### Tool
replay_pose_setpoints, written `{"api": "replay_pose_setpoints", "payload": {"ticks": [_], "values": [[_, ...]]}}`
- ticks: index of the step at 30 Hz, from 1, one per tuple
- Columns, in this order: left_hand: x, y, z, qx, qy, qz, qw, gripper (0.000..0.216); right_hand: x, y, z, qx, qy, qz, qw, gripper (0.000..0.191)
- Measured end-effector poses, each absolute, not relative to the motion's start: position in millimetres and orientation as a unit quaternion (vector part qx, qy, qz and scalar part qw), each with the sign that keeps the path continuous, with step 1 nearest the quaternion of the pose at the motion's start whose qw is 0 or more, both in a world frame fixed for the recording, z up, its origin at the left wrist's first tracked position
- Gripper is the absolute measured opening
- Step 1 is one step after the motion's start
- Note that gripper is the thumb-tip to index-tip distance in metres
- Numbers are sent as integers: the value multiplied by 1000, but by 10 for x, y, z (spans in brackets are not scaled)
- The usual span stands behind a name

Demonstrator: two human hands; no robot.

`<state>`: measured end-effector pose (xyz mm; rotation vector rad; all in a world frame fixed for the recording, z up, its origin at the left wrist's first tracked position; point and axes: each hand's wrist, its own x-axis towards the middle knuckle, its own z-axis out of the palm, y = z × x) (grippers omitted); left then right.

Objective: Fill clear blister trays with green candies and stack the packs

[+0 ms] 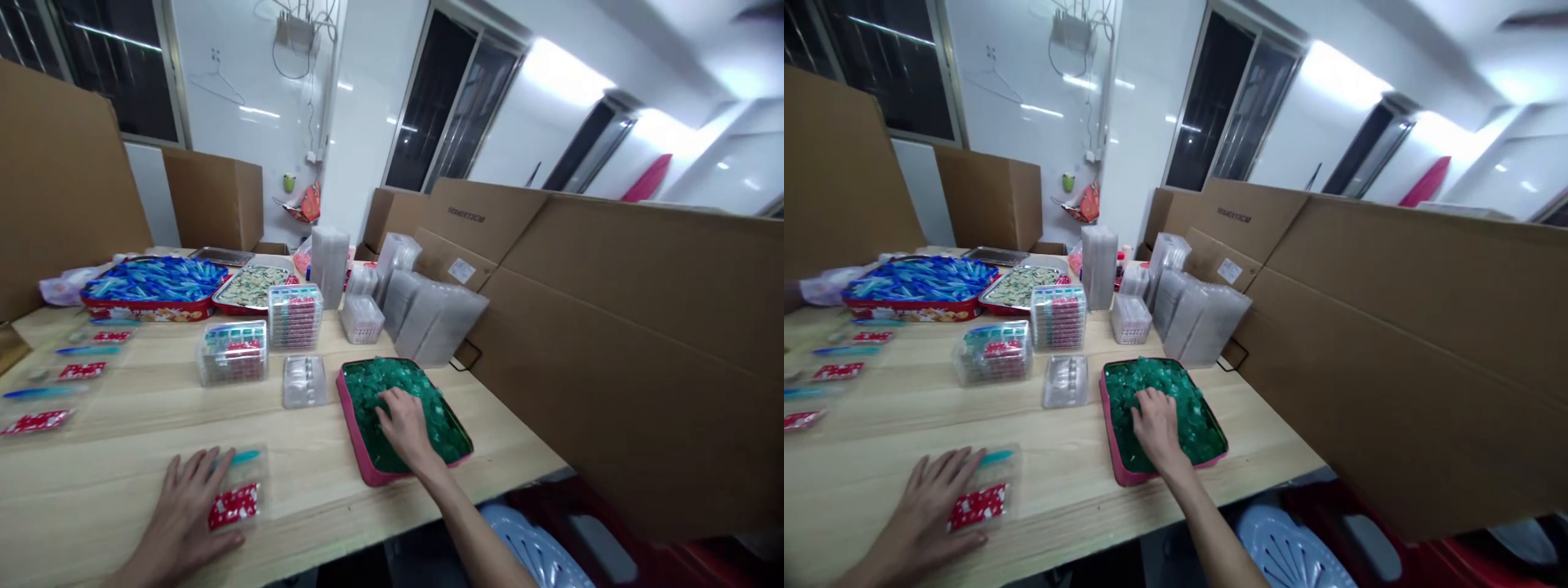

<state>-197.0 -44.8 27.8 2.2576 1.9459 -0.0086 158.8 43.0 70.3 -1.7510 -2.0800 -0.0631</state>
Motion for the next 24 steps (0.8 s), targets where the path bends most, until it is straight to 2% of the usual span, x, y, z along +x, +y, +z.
{"api": "replay_pose_setpoints", "payload": {"ticks": [2, 5, 9, 12, 14, 16, 20, 24], "values": [[-1901, -430, 311, 748, 658, -14, 83, 92, 1677, 539, 651, -649, -742, -85, 145, 5], [-1988, -430, 321, 737, 672, -26, 75, 93, 1710, 624, 604, -639, -750, -122, 116, 3], [-2302, -426, 341, 717, 695, -42, 46, 97, 1740, 620, 583, -628, -757, -127, 129, 5], [-2375, -347, 405, 714, 698, -29, 29, 97, 1675, 623, 615, -619, -756, -120, 173, 8], [-2243, -245, 448, 731, 682, 4, 30, 87, 1514, 692, 671, -580, -782, -85, 211, 10], [-1987, -132, 466, 758, 649, 41, 44, 75, 1265, 840, 733, -501, -839, -10, 212, 13], [-1410, 14, 411, 819, 563, 57, 99, 64, 753, 1292, 762, -358, -919, 138, 88, 16], [-1131, 46, 314, 835, 527, 52, 149, 56, 534, 1657, 644, -325, -928, 179, 24, 18]]}}
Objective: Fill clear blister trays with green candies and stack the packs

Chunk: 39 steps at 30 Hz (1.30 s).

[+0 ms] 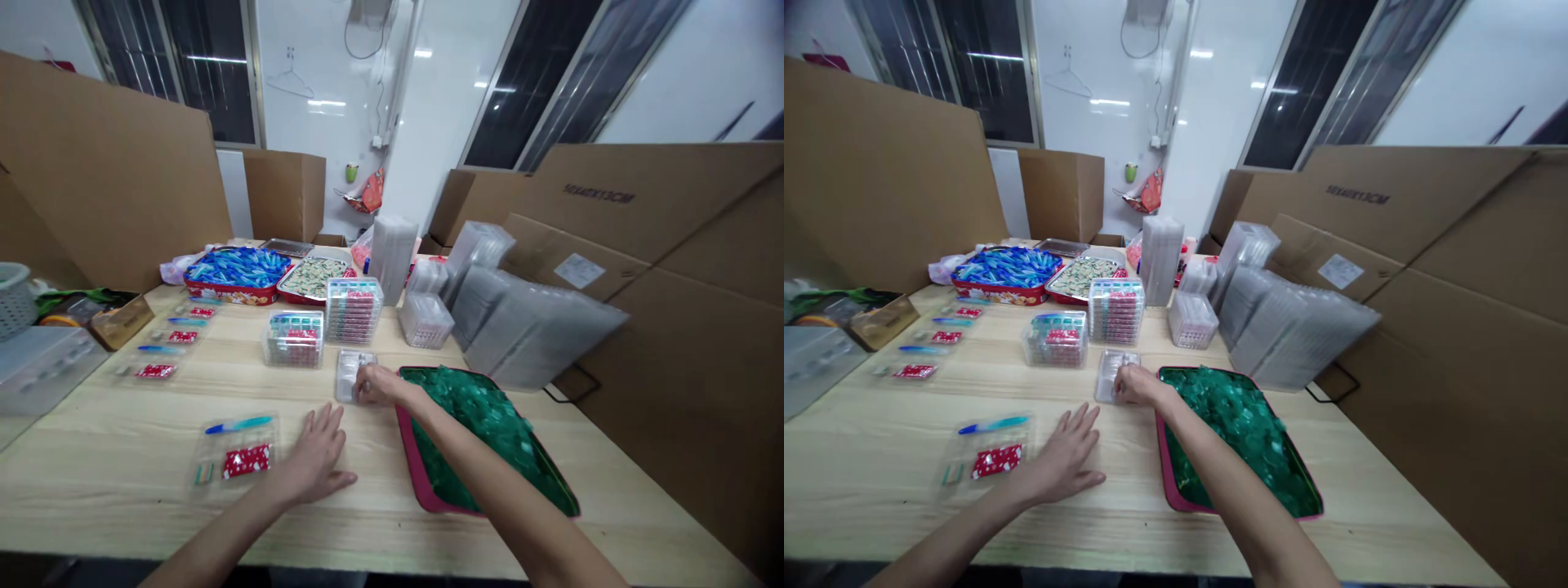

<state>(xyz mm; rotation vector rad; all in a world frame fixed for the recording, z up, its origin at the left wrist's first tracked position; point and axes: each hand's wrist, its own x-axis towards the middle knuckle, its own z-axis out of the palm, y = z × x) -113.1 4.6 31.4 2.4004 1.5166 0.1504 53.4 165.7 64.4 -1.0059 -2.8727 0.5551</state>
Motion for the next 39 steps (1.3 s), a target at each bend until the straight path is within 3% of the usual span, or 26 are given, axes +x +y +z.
{"api": "replay_pose_setpoints", "payload": {"ticks": [17, 28, 31, 34, 37, 39], "values": [[-994, 229, 248, 851, 502, 41, 148, 60, 546, 1742, 406, -288, -945, 156, 5, 13], [-905, 180, 202, 855, 500, 70, 116, 58, 515, 1584, 379, -274, -953, 118, 52, 16], [-932, 105, 272, 847, 507, 126, 98, 43, 547, 1535, 572, -286, -950, 92, 79, 16], [-1050, 9, 360, 813, 518, 266, 20, 20, 561, 1209, 756, -300, -948, 41, 101, 14], [-1213, -65, 374, 748, 528, 400, -55, 19, 495, 583, 739, -237, -966, -16, 104, 12], [-1269, -109, 300, 735, 535, 413, -52, 20, 441, 155, 633, -220, -971, -9, 89, 18]]}}
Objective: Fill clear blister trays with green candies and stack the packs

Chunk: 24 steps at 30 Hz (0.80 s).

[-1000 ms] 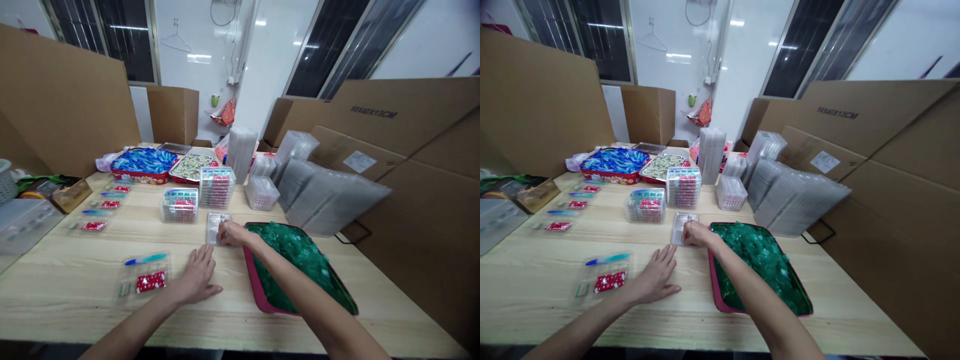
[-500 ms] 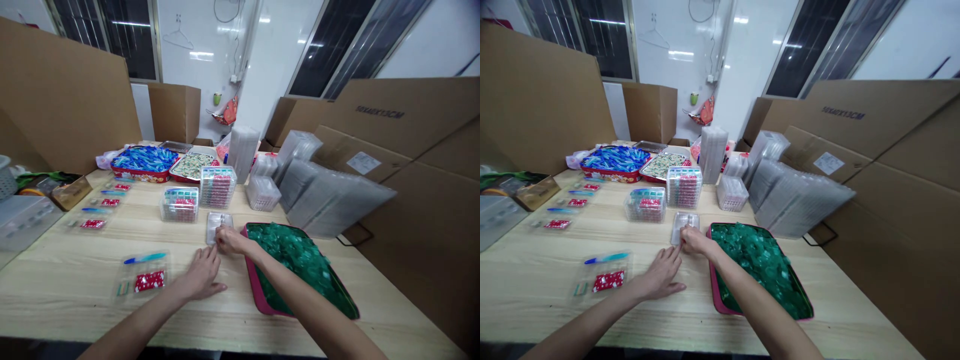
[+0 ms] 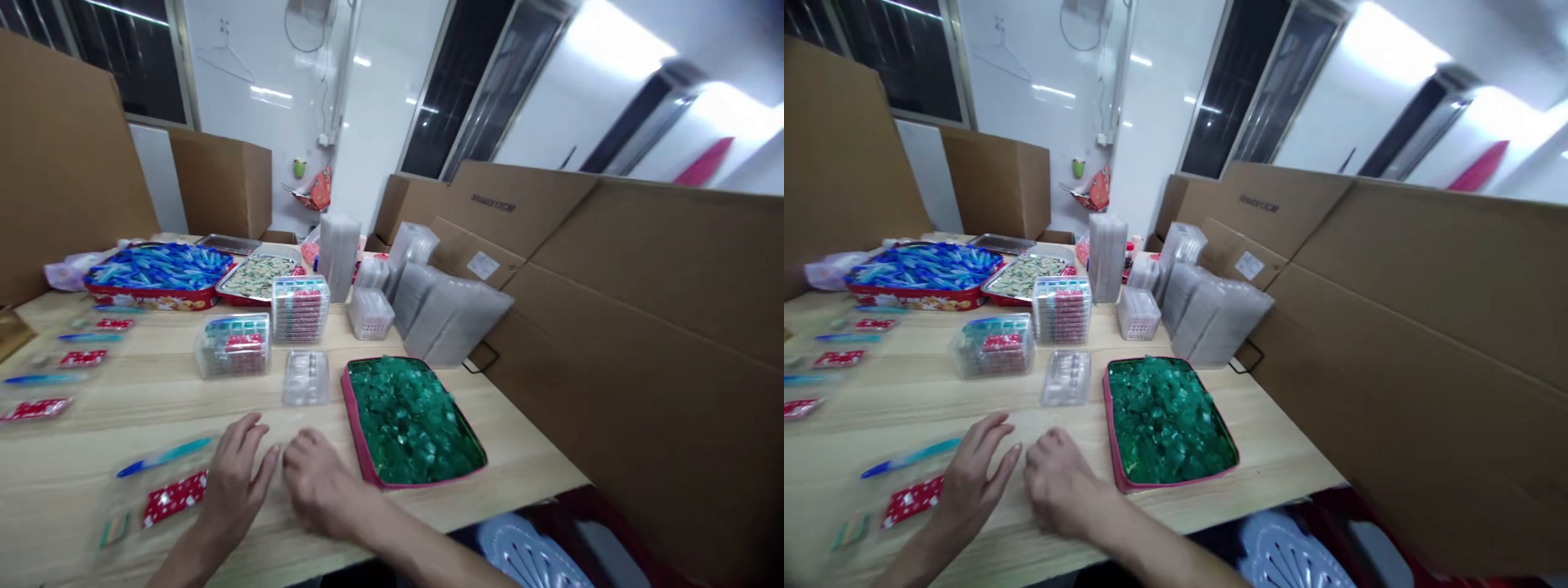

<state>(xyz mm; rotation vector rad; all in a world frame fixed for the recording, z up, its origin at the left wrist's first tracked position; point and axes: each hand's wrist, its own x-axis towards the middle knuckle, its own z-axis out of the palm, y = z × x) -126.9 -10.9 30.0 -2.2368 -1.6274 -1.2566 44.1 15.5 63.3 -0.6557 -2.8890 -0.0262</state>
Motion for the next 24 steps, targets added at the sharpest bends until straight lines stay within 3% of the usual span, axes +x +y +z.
{"api": "replay_pose_setpoints", "payload": {"ticks": [3, 7, 9, 11, 16, 20, 22, 24], "values": [[-1219, -214, 59, -765, -525, -372, 32, 26, 515, -188, 549, -225, -969, 49, 84, 12], [-1061, -379, -334, -807, -512, -290, 43, 41, 995, 185, 797, -343, -919, 112, 161, 7], [-1021, -436, -455, -819, -514, -253, 42, 53, 1274, 573, 964, -475, -863, 55, 164, 10], [-1023, -476, -489, -831, -509, -222, 26, 61, 1488, 920, 1061, -581, -810, -7, 85, 14], [-1143, -553, -231, -873, -454, -158, -82, 64, 1683, 1236, 998, -606, -795, -18, 23, 8], [-1194, -604, 68, -867, -447, -127, -181, 60, 1716, 1119, 980, -602, -798, -14, 22, 18], [-1166, -630, 156, -854, -462, -118, -208, 61, 1701, 1026, 1011, -596, -801, -17, 51, 21], [-1117, -656, 194, -844, -477, -110, -220, 66, 1622, 927, 1023, -570, -809, 3, 142, 23]]}}
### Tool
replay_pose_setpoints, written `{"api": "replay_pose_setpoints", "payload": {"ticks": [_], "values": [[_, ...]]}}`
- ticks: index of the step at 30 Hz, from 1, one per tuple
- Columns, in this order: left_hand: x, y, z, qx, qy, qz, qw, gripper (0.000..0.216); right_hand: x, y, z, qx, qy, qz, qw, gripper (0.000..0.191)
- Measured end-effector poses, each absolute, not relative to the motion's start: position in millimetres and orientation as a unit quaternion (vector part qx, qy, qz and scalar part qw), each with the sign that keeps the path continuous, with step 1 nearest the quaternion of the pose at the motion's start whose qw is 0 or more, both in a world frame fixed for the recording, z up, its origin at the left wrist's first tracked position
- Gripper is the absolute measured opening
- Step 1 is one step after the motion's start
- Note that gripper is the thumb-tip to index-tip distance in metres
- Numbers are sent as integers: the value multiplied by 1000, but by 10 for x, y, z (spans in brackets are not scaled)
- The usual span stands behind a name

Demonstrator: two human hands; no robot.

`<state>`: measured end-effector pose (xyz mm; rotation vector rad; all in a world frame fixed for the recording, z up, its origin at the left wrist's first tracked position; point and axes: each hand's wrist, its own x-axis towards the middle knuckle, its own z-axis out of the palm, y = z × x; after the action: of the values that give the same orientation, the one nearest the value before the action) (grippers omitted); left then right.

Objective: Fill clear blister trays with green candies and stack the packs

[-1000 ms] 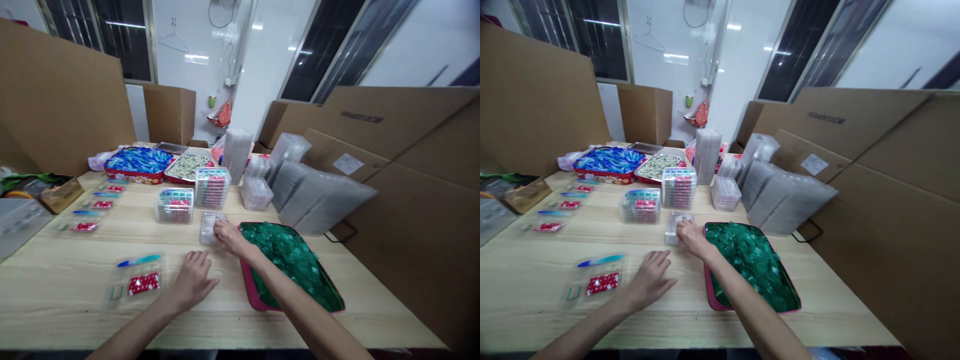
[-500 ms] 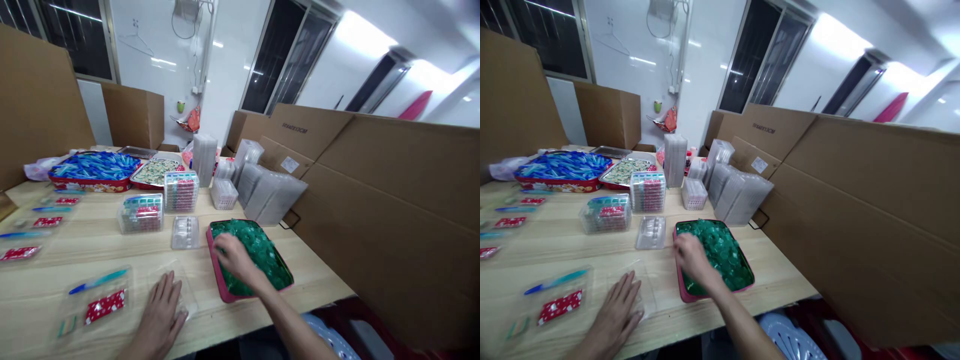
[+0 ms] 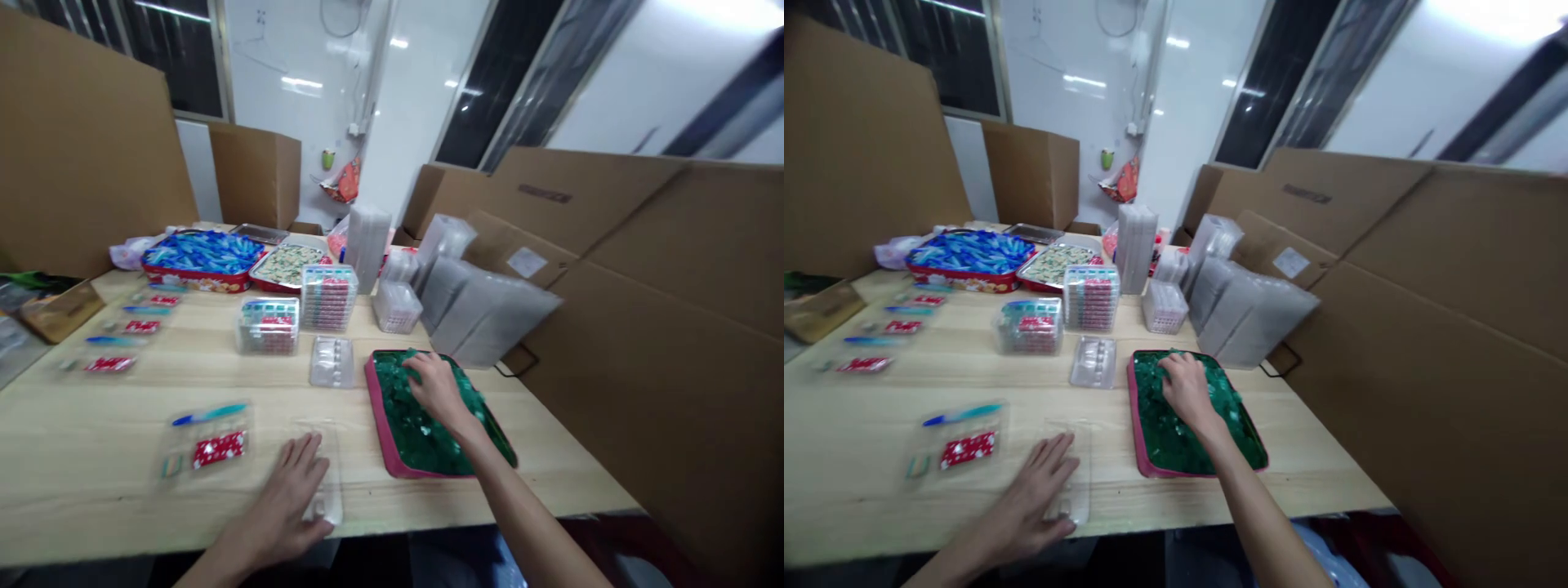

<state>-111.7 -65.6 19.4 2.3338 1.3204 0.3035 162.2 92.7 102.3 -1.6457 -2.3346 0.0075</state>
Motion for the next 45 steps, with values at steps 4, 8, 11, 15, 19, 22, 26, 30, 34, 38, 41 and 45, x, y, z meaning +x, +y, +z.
{"api": "replay_pose_setpoints", "payload": {"ticks": [4, 8, 11, 15, 19, 22, 26, 30, 34, 38, 41, 45], "values": [[-1030, -697, 188, 837, 493, 104, 213, 76, 1212, 706, 863, -455, -799, 205, 334, 17], [-1028, -711, 198, 832, 499, 114, 215, 67, 676, 498, 438, -419, -737, 390, 359, 8], [-1058, -704, 241, 830, 498, 116, 225, 61, 433, 428, 117, -429, -697, 437, 374, 5], [-1079, -700, 284, 829, 496, 118, 229, 57, 385, 369, -49, -426, -697, 428, 386, 9], [-1083, -707, 288, 828, 494, 128, 231, 56, 452, 318, 44, -395, -772, 367, 338, 24], [-1087, -706, 286, 826, 493, 134, 237, 54, 463, 337, 143, -359, -833, 310, 285, 28], [-1091, -704, 237, 831, 488, 121, 237, 58, 404, 377, 211, -350, -867, 268, 233, 23], [-1105, -703, 91, 833, 490, 134, 220, 58, 394, 365, 247, -357, -877, 251, 202, 20], [-1134, -679, -19, 841, 475, 151, 208, 56, 664, 469, 413, -367, -860, 216, 282, 22], [-1173, -629, 4, 838, 483, 142, 210, 55, 1158, 802, 614, -502, -820, 99, 257, 25], [-1196, -601, 26, 837, 487, 138, 209, 54, 1422, 1023, 640, -535, -816, 75, 206, 30], [-1187, -642, -25, 839, 483, 158, 192, 64, 1517, 1090, 583, -519, -833, 78, 176, 26]]}}
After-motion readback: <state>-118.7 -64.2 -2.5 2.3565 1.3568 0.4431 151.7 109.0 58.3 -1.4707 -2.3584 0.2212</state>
